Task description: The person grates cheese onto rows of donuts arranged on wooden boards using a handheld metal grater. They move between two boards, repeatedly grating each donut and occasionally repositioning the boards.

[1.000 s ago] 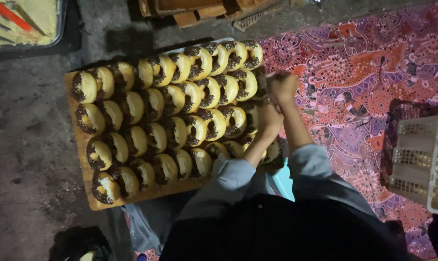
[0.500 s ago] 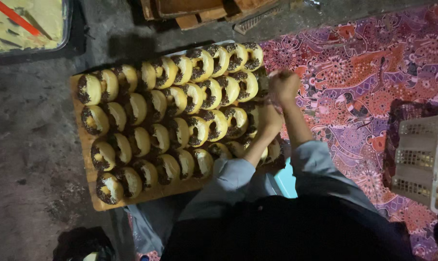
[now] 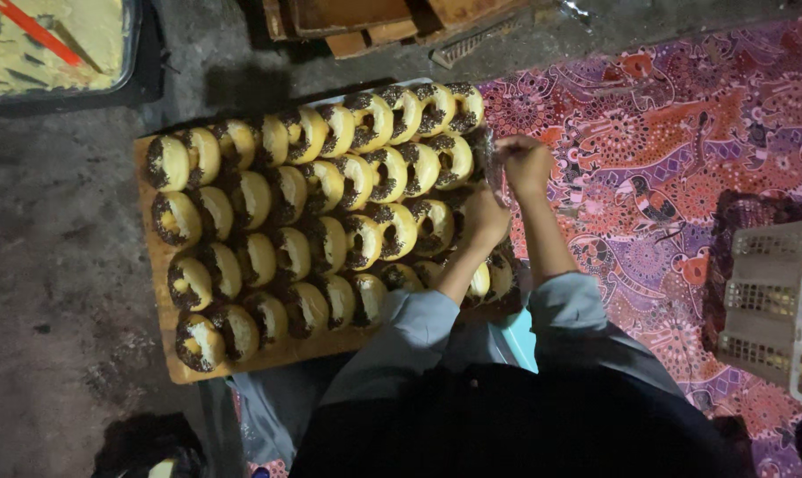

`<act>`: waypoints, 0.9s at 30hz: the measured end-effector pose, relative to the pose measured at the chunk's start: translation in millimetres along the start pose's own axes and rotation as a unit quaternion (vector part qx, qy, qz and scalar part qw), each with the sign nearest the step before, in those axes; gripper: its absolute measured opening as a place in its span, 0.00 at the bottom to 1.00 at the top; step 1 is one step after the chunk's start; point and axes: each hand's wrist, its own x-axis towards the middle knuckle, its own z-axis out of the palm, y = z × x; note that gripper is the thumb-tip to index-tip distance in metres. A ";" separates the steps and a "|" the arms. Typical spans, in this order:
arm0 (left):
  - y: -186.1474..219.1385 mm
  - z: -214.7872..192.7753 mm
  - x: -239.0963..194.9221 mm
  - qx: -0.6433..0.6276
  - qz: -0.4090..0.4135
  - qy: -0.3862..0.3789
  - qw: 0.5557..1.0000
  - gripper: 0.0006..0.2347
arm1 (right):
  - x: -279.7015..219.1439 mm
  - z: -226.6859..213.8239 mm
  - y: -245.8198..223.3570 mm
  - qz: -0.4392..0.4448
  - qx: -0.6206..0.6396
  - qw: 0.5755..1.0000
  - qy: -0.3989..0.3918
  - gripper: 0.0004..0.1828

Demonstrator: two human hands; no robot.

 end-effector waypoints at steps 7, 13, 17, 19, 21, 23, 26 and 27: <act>8.2 -66.2 -20.3 0.011 -0.009 -0.075 0.997 0.07 | 50.0 12.9 27.9 0.031 0.191 0.977 -0.085 0.07; -55.9 -207.4 -162.1 -0.246 -0.160 -0.022 0.956 0.09 | 61.0 8.6 22.7 -0.011 0.051 0.986 -0.156 0.06; -96.0 -343.6 -310.8 -0.328 -0.159 0.220 0.905 0.07 | 60.6 -2.7 12.5 -0.063 -0.082 0.982 -0.158 0.10; -100.6 -382.9 -383.8 -0.292 -0.198 0.320 0.879 0.05 | 51.4 -13.8 5.6 -0.133 -0.150 0.978 -0.063 0.09; -105.2 -392.5 -433.4 -0.299 -0.201 0.430 0.828 0.06 | 36.4 -14.4 -17.2 -0.143 -0.143 0.979 -0.014 0.08; -115.1 -391.6 -484.4 -0.354 -0.160 0.539 0.747 0.13 | 0.4 -8.0 -54.3 -0.174 0.005 0.985 -0.012 0.09; -164.6 -394.0 -552.0 -0.432 -0.200 0.625 0.619 0.16 | -91.8 32.5 -118.8 -0.030 0.287 0.953 -0.096 0.06; -182.3 -384.8 -573.0 -0.432 -0.155 0.656 0.600 0.17 | -132.1 46.7 -135.8 -0.015 0.302 0.938 -0.167 0.07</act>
